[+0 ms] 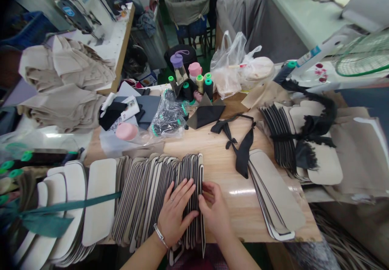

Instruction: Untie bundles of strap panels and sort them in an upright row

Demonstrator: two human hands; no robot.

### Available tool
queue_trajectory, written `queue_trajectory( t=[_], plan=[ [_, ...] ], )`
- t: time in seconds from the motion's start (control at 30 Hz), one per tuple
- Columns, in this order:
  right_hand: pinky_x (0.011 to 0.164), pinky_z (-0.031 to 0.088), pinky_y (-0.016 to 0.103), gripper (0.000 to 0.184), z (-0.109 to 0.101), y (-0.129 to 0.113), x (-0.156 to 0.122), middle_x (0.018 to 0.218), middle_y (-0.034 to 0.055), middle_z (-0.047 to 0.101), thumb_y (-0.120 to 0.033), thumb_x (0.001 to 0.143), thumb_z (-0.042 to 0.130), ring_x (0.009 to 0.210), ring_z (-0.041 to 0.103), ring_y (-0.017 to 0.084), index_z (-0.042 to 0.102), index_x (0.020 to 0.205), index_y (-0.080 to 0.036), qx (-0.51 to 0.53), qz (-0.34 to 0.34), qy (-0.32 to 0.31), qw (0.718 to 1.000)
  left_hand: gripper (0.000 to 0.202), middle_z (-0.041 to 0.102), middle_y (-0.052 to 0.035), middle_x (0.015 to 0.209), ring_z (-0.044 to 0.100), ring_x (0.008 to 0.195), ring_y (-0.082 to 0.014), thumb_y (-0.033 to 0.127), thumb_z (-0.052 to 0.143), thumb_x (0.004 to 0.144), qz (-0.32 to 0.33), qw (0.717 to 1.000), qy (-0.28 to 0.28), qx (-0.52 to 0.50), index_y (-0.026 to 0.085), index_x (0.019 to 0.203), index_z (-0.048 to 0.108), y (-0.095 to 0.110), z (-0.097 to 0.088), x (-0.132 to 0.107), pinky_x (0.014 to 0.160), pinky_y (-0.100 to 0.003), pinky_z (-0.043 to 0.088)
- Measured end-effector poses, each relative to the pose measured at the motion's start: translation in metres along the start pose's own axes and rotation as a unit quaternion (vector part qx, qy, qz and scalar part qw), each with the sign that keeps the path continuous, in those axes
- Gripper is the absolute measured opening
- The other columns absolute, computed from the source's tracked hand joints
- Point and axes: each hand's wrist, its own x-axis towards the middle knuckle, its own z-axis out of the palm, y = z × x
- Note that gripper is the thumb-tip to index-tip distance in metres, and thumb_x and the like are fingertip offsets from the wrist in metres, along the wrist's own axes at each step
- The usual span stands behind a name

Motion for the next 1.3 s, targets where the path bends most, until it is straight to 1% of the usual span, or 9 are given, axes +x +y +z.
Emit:
queue_trajectory(
  t=[0.3,0.47,0.57,0.63,0.7,0.77,0.9,1.07,1.3],
  plan=[
    [0.095,0.055,0.042,0.036,0.009,0.003,0.000,0.119,0.0116,0.061,-0.036,0.084,0.062,0.112,0.062,0.024,0.048,0.114,-0.023,-0.040,-0.013,0.012,0.999,0.068,0.027,-0.0013,0.158,0.020,0.148,-0.0215,0.033,0.052,0.094,0.005,1.000,-0.003,-0.005,0.024,0.152,0.018,-0.005,0.002,-0.002,0.122,-0.052,0.011],
    [0.096,0.053,0.039,0.032,0.005,0.004,-0.003,0.122,0.0101,0.058,-0.032,0.088,0.053,0.113,0.060,0.021,0.046,0.117,-0.023,-0.064,-0.020,0.022,0.997,0.066,0.028,-0.0008,0.158,0.021,0.147,-0.0211,0.031,0.051,0.095,-0.001,1.000,0.000,-0.013,0.025,0.152,0.019,-0.006,0.003,-0.004,0.122,-0.052,0.014],
    [0.100,0.048,0.042,0.031,-0.002,0.006,-0.004,0.123,0.0086,0.056,-0.027,0.091,0.042,0.116,0.056,0.021,0.048,0.121,-0.024,-0.146,-0.053,0.036,0.987,0.063,0.027,-0.0003,0.158,0.020,0.147,-0.0209,0.033,0.048,0.096,0.002,1.000,0.005,-0.017,0.025,0.152,0.020,-0.007,0.004,-0.005,0.122,-0.052,0.014],
    [0.101,0.045,0.043,0.028,-0.006,0.006,-0.004,0.117,0.0070,0.058,-0.025,0.092,0.037,0.114,0.055,0.022,0.056,0.113,-0.025,-0.206,-0.076,0.027,0.975,0.062,0.028,-0.0002,0.157,0.021,0.147,-0.0204,0.033,0.048,0.096,0.004,1.000,0.009,-0.019,0.025,0.151,0.021,-0.009,0.006,-0.005,0.122,-0.052,0.015],
    [0.099,0.045,0.043,0.024,-0.006,0.005,-0.003,0.111,0.0062,0.060,-0.029,0.093,0.040,0.109,0.056,0.023,0.060,0.105,-0.025,-0.226,-0.077,0.012,0.971,0.060,0.030,-0.0001,0.157,0.022,0.147,-0.0197,0.030,0.048,0.096,0.005,1.000,0.012,-0.021,0.025,0.151,0.023,-0.010,0.008,-0.004,0.122,-0.051,0.016],
    [0.096,0.046,0.042,0.022,-0.004,0.004,-0.002,0.108,0.0062,0.060,-0.038,0.091,0.049,0.106,0.057,0.024,0.061,0.105,-0.025,-0.234,-0.063,0.015,0.970,0.057,0.031,0.0005,0.156,0.023,0.147,-0.0189,0.025,0.046,0.096,0.004,1.000,0.012,-0.024,0.026,0.150,0.026,-0.010,0.010,-0.004,0.122,-0.051,0.015],
    [0.093,0.047,0.042,0.031,0.003,0.004,-0.002,0.105,0.0069,0.061,-0.049,0.085,0.060,0.104,0.057,0.026,0.061,0.103,-0.025,-0.256,-0.046,0.038,0.965,0.053,0.031,0.0018,0.156,0.021,0.147,-0.0181,0.018,0.042,0.096,0.002,0.999,0.018,-0.032,0.027,0.147,0.031,-0.011,0.013,-0.003,0.123,-0.051,0.012],
    [0.091,0.048,0.041,0.027,0.005,0.006,-0.002,0.104,0.0077,0.061,-0.045,0.088,0.055,0.103,0.059,0.025,0.060,0.103,-0.024,-0.261,-0.065,0.041,0.962,0.054,0.030,0.0030,0.157,0.020,0.147,-0.0171,0.019,0.043,0.095,0.001,0.999,0.023,-0.044,0.027,0.147,0.031,-0.010,0.014,-0.002,0.123,-0.051,0.012],
    [0.091,0.048,0.041,0.026,0.009,0.009,-0.001,0.105,0.0076,0.060,-0.042,0.085,0.059,0.103,0.057,0.026,0.058,0.103,-0.023,-0.282,-0.063,0.047,0.956,0.046,0.033,0.0026,0.156,0.023,0.146,-0.0178,0.018,0.045,0.094,-0.004,0.997,0.029,-0.064,0.027,0.139,0.042,-0.011,0.017,-0.002,0.123,-0.052,0.013]
  ],
)
